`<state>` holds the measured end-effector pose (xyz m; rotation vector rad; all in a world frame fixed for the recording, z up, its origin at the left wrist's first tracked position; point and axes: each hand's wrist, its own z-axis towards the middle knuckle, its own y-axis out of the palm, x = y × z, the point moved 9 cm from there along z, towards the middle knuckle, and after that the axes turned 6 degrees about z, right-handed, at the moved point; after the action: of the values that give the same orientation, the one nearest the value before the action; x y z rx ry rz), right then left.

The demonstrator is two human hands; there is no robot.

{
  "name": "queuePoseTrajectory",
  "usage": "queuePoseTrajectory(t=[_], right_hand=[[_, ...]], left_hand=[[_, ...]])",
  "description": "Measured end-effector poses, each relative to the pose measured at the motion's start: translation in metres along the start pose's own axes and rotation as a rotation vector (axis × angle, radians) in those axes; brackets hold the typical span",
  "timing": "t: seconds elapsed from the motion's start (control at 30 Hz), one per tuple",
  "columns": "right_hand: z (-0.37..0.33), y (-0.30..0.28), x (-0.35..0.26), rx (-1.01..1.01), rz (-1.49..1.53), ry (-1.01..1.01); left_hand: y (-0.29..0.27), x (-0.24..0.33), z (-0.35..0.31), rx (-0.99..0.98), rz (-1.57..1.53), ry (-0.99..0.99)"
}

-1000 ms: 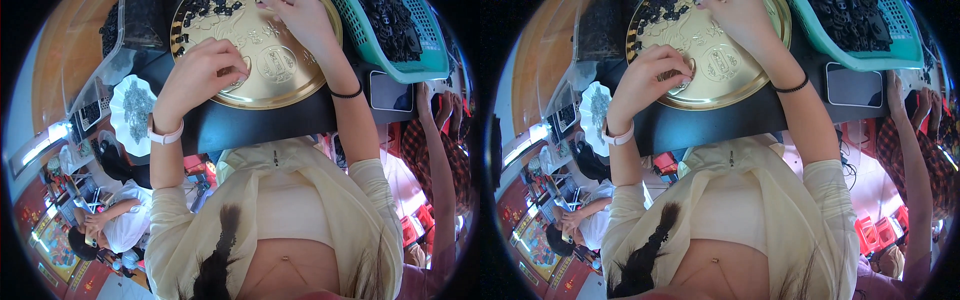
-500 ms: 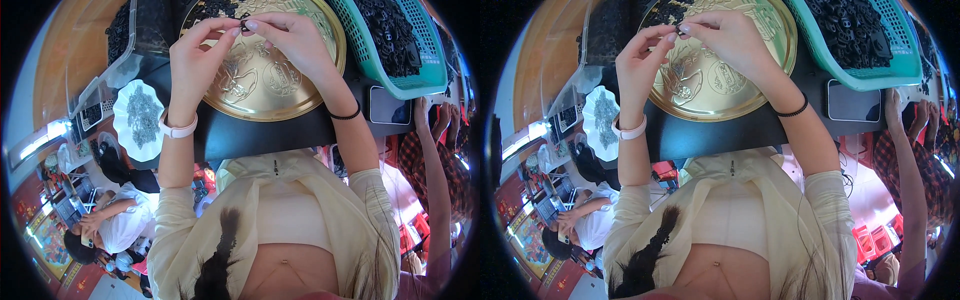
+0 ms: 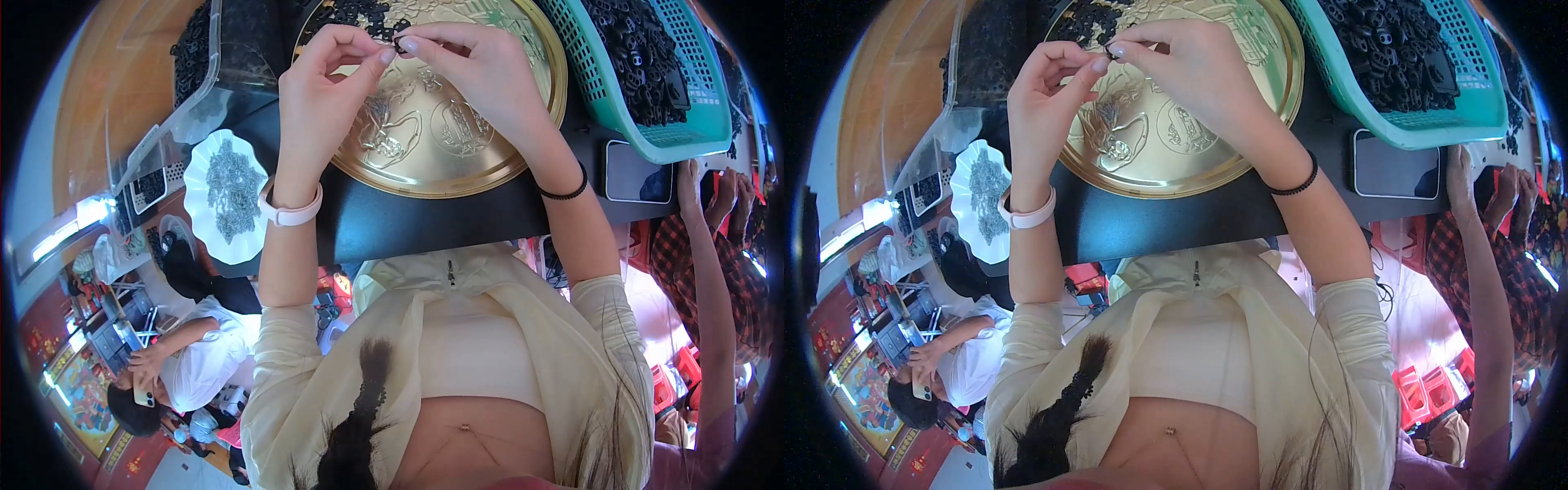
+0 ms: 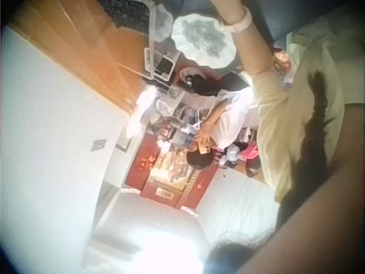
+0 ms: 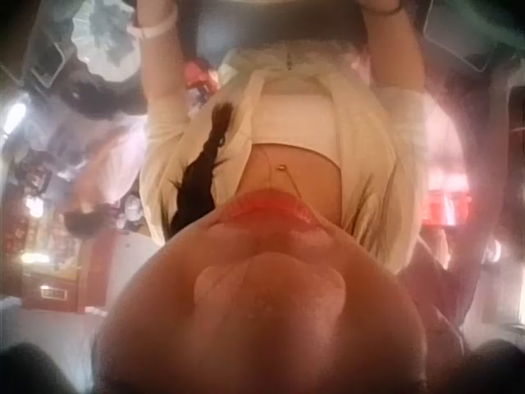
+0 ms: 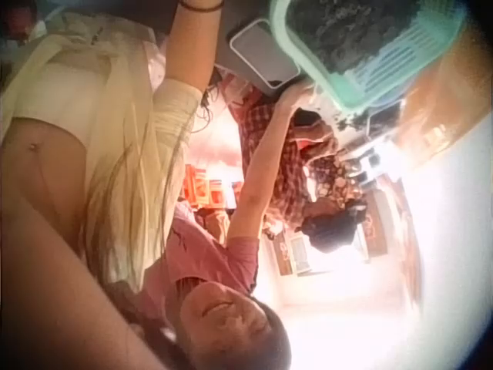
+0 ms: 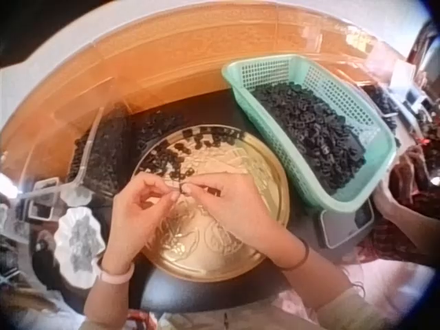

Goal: The person repeatedly picks up small black plastic parts and inserts springs into them to assemble cord lock toggles by hand.

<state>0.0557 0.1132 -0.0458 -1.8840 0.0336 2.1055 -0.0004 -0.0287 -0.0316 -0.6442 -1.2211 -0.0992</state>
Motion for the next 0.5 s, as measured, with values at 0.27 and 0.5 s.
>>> queuePoseTrajectory(t=[0.27, 0.5], right_hand=[[0.0006, 0.0012, 0.0048, 0.004, 0.122, 0.046], [-0.0007, -0.0012, -0.001, 0.018, 0.029, -0.017]], left_hand=[[0.0014, -0.0016, -0.001, -0.021, -0.161, -0.097], [0.0025, -0.0009, -0.0024, -0.012, -0.137, -0.092]])
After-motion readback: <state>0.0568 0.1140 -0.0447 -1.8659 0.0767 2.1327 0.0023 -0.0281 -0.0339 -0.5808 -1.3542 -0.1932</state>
